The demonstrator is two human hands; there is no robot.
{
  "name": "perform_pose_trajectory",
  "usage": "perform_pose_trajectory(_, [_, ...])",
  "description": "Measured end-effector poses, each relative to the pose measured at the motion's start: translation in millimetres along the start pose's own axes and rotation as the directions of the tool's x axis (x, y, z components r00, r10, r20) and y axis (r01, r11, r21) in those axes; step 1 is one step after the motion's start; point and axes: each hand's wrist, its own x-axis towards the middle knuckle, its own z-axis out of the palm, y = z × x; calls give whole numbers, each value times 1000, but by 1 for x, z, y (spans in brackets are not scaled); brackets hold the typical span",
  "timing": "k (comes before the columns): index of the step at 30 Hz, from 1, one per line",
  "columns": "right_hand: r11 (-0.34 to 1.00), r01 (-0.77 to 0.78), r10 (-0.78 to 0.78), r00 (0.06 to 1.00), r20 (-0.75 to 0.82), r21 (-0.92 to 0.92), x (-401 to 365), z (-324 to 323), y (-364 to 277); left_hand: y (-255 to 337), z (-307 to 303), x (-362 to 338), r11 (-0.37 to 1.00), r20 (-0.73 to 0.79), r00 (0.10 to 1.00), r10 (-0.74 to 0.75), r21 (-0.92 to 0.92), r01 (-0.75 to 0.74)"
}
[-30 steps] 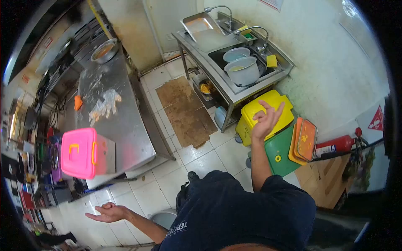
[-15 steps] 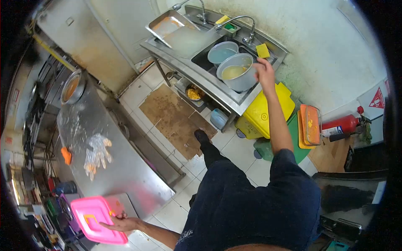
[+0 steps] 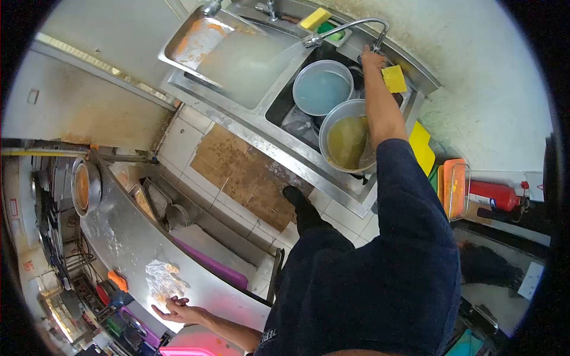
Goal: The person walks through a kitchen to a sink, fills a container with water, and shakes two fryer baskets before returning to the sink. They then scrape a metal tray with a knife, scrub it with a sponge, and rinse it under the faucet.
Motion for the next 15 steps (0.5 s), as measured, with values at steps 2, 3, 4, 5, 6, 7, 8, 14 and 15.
perform_pose_trajectory(2, [998, -38, 35, 997, 65, 50, -3, 8, 1, 1, 22, 7, 1000, 19, 1000, 3, 6, -3])
perform_pose_trajectory(3, [995, -71, 68, 997, 40, 68, -7, 11, -1, 1, 32, 9, 1000, 21, 1000, -23, -1, 23])
perform_pose_trajectory(4, [991, -103, 102, 995, 15, 89, -10, 13, -4, 1, 42, 9, 999, 16, 999, -50, -11, 51])
perform_pose_trajectory(5, [985, -133, 135, 991, -10, 111, -14, 16, -7, 2, 51, 9, 999, 10, 999, -51, -8, 51])
perform_pose_trajectory(6, [980, -114, 135, 983, -127, 163, -41, -12, -19, 3, 58, 11, 999, 11, 999, -46, 5, 46])
perform_pose_trajectory(7, [973, -84, 137, 960, -243, 215, -55, -24, -30, 3, 67, 11, 999, 9, 999, -44, 14, 44])
perform_pose_trajectory(8, [926, 24, 71, 969, -237, 376, -51, -12, -30, 1, 73, 11, 997, 4, 997, -77, -7, 77])
perform_pose_trajectory(14, [262, -170, -409, 872, 269, 950, -111, -12, -78, -1, 115, 11, 984, 110, 989, -98, -137, 112])
perform_pose_trajectory(15, [269, -171, -406, 872, 273, 948, -117, -9, -79, -1, 117, 12, 988, 145, 987, -65, -132, 84])
